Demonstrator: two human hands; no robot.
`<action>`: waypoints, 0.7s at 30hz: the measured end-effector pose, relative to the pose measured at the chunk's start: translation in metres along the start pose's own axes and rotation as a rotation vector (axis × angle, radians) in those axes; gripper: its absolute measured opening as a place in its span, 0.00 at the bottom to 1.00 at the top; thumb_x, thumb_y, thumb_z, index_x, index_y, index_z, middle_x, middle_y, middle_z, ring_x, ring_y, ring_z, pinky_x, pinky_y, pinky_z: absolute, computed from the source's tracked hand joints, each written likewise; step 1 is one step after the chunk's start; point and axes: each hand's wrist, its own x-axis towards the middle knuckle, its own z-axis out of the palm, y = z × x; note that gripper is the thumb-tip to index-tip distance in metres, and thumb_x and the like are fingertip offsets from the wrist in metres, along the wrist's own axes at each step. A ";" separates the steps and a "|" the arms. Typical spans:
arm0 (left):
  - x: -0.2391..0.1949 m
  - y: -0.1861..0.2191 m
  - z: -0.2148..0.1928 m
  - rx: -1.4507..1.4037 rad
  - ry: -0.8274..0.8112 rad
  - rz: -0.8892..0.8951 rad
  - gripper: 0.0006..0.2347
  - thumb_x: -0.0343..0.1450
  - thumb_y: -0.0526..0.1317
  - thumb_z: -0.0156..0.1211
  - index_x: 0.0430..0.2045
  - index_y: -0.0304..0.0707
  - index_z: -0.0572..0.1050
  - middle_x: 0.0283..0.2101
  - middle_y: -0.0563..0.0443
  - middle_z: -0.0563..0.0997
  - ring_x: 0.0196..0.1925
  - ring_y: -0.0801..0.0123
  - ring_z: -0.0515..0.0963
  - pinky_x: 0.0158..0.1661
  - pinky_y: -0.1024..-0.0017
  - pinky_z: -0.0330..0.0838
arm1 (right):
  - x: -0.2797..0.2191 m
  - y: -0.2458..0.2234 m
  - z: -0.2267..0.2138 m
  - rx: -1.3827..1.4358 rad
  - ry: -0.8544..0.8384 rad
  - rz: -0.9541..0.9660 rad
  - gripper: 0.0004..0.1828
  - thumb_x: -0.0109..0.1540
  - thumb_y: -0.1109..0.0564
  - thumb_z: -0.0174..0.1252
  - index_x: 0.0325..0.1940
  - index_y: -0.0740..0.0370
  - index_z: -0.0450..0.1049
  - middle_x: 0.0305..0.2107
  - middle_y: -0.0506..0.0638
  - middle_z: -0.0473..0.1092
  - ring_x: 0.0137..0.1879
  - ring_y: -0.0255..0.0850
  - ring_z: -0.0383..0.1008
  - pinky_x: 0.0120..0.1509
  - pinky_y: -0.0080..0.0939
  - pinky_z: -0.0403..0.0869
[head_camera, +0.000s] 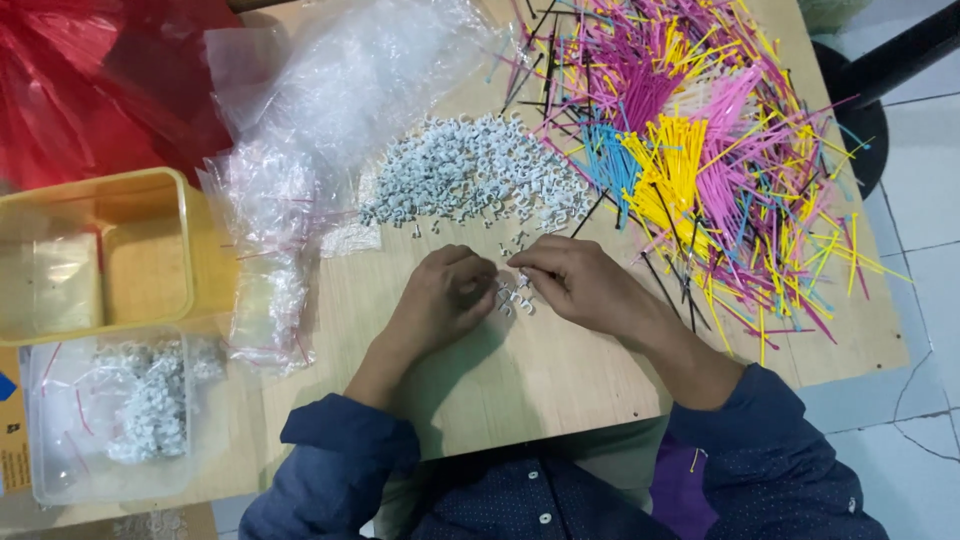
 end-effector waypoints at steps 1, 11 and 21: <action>-0.001 0.002 -0.002 0.003 0.000 -0.004 0.07 0.66 0.37 0.65 0.34 0.36 0.82 0.30 0.43 0.81 0.34 0.53 0.81 0.39 0.63 0.72 | -0.001 0.003 0.000 0.004 -0.002 -0.002 0.13 0.65 0.68 0.52 0.49 0.73 0.79 0.32 0.67 0.76 0.36 0.58 0.80 0.37 0.49 0.76; 0.005 0.009 -0.002 0.085 -0.022 -0.019 0.10 0.68 0.38 0.61 0.39 0.35 0.83 0.33 0.40 0.82 0.38 0.53 0.82 0.43 0.63 0.74 | -0.001 0.006 -0.003 -0.211 -0.116 0.142 0.12 0.66 0.62 0.51 0.46 0.67 0.80 0.32 0.62 0.75 0.37 0.56 0.78 0.39 0.51 0.75; 0.020 -0.020 0.011 0.233 0.195 0.089 0.11 0.65 0.37 0.65 0.40 0.39 0.83 0.36 0.43 0.80 0.42 0.54 0.79 0.44 0.62 0.71 | 0.003 0.029 -0.014 -0.360 0.121 0.090 0.12 0.67 0.59 0.55 0.51 0.60 0.80 0.37 0.52 0.74 0.44 0.47 0.77 0.42 0.42 0.75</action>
